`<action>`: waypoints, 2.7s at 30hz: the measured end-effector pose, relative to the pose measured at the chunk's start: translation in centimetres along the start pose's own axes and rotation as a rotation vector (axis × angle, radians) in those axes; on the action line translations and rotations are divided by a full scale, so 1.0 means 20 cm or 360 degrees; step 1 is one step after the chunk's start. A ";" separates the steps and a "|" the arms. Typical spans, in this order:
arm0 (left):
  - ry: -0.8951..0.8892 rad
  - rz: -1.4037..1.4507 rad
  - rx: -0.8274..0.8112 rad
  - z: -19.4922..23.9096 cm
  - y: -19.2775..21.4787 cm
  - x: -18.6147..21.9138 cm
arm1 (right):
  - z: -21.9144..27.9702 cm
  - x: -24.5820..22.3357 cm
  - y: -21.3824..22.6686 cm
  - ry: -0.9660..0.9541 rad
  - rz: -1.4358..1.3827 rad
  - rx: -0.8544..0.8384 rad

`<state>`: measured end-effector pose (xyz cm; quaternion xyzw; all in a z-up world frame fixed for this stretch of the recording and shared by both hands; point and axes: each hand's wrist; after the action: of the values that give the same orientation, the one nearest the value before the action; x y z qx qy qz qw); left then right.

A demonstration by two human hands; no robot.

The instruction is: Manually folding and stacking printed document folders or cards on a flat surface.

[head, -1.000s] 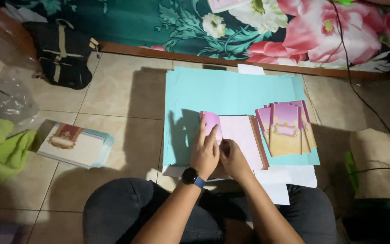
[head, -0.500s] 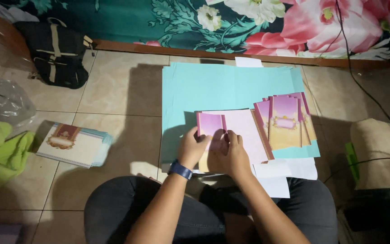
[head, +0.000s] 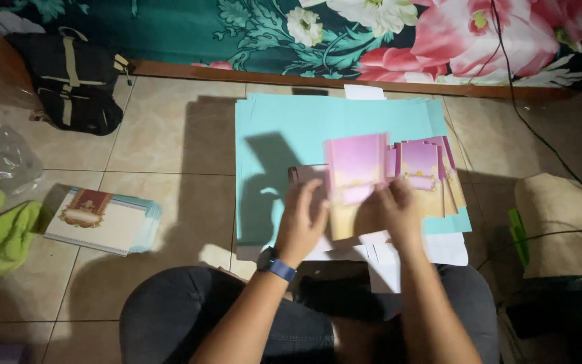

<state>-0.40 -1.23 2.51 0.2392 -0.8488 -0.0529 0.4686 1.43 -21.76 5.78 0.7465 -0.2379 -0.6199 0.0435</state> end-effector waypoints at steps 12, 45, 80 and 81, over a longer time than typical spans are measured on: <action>0.0036 -0.0913 -0.1536 0.00 0.08 0.14 | -0.24 0.37 0.21 0.0384 0.1647 0.0638; -0.0162 -0.0466 -0.0841 0.13 -0.08 -0.11 | 0.10 -0.08 -0.01 -0.0459 0.0476 -0.1141; 0.0012 -0.0930 -0.0561 0.09 -0.08 -0.22 | 0.15 0.26 -0.34 0.1022 0.1577 -0.0899; 0.0023 -0.0956 -0.0649 0.10 -0.07 -0.21 | 0.24 0.27 -0.29 0.1168 0.1596 -0.0885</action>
<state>0.36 -0.86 -2.40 0.3799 -0.7094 -0.3545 0.4762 -0.72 -17.75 -2.31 0.6689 -0.3569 -0.2696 0.5937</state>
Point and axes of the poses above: each hand's wrist, its own z-axis away from the middle knuckle, its own y-axis out of the back of the hand, x = y × z, and after that the axes turned 2 degrees about x, right-handed
